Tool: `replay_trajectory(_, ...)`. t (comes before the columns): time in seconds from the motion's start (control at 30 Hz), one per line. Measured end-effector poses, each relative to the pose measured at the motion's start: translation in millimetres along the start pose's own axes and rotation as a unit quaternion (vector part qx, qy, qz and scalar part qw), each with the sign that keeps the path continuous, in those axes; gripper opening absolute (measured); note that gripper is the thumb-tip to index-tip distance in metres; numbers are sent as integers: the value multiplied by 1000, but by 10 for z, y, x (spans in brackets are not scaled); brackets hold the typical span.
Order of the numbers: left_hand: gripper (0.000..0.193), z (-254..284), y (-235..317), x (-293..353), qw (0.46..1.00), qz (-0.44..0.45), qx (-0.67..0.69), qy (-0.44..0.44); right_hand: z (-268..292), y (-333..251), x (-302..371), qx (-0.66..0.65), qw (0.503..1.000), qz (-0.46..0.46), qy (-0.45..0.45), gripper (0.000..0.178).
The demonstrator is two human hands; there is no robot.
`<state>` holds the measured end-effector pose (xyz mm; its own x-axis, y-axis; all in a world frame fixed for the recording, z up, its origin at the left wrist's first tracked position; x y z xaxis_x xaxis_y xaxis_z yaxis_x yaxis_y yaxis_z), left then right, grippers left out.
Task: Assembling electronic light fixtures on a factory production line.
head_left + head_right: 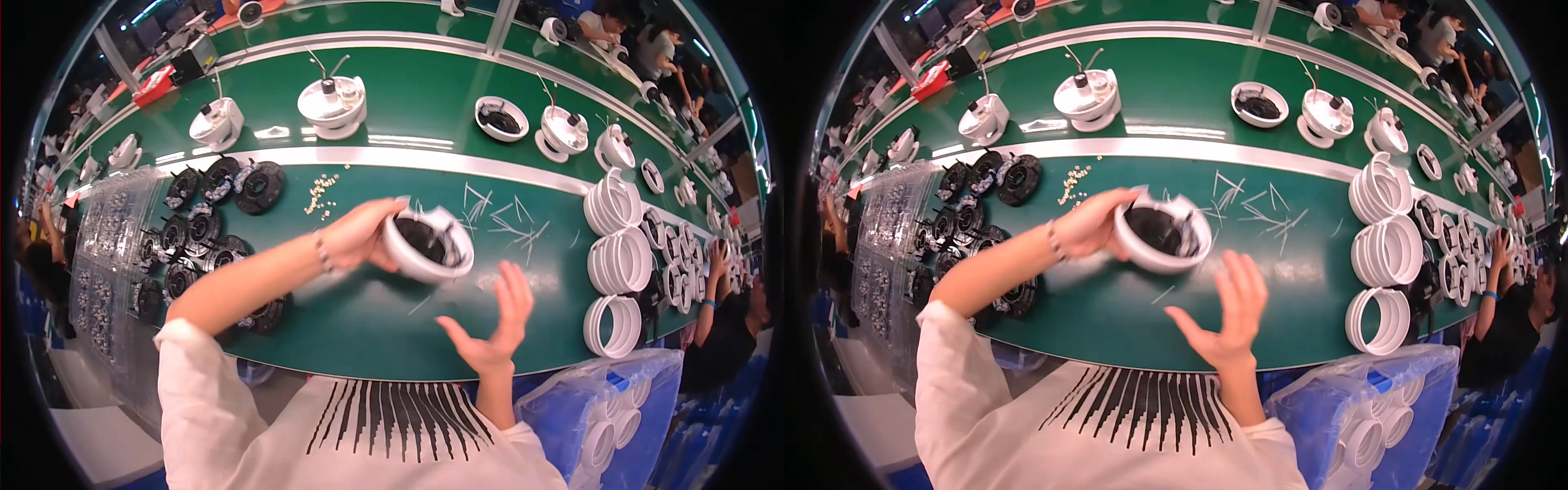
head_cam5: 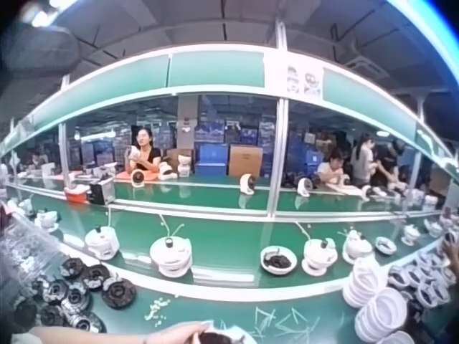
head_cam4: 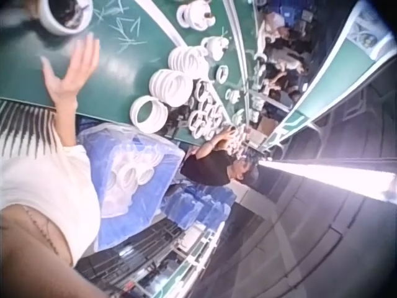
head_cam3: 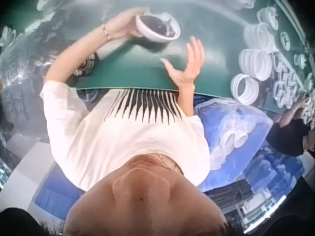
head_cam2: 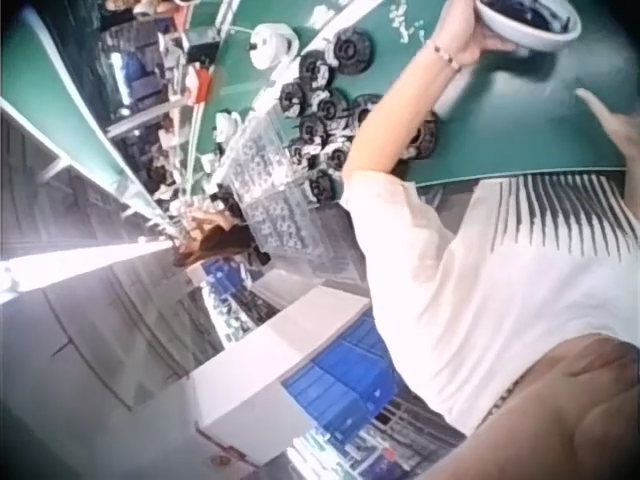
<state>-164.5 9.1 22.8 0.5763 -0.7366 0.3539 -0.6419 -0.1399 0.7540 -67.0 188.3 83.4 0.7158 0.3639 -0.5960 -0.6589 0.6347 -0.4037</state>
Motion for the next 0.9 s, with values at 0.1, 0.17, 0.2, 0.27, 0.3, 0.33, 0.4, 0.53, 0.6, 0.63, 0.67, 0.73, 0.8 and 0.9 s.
replay_trajectory(0.1,30,337,451,-559,988,-96,-55,105,174,227,237,47,994,-95,12,68)
replay_trajectory(0.17,30,673,651,-993,972,-169,-18,163,298,339,455,73,986,-149,10,62)
replay_trajectory(0.2,31,779,760,-1113,962,-201,3,186,370,369,562,89,981,-172,6,60)
replay_trajectory(0.27,31,1037,897,-1420,942,-245,33,229,514,413,730,128,968,-218,6,54)
replay_trajectory(0.3,32,1133,962,-1546,940,-247,36,235,581,442,803,147,960,-238,5,53)
replay_trajectory(0.33,43,1329,984,-1704,942,-253,53,214,646,459,864,144,955,-260,15,49)
replay_trajectory(0.4,52,1449,1028,-1873,935,-273,42,222,741,523,959,178,940,-290,35,47)
replay_trajectory(0.53,80,1270,990,-1674,929,-223,-39,294,844,856,1017,305,876,-363,91,45)
replay_trajectory(0.6,80,1014,938,-1112,934,-200,-137,263,881,1202,1089,309,852,-401,135,49)
replay_trajectory(0.63,75,940,880,-829,936,-211,-167,228,895,1403,1193,333,817,-458,110,49)
replay_trajectory(0.67,69,824,830,-536,939,-214,-163,214,907,1563,1252,352,782,-508,84,49)
replay_trajectory(0.73,60,730,745,23,942,-223,-151,199,1006,1724,1202,284,761,-582,40,32)
replay_trajectory(0.8,50,630,707,580,936,-256,-135,199,1109,1849,1390,267,775,-567,85,28)
replay_trajectory(0.9,41,613,555,1492,901,-316,-129,267,1247,1972,1523,271,780,-550,123,33)
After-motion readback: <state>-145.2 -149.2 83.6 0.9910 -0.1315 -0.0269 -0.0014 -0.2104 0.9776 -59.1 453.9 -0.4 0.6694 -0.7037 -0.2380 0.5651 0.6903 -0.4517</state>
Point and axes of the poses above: each hand's wrist, its own x-axis away from the middle knuckle, its own z-axis out of the back of the hand, y = z × x, the point moved 6 cm from there along -x, towards the middle knuckle, and after that the axes turned 15 degrees about -y, right-handed, at the moved point
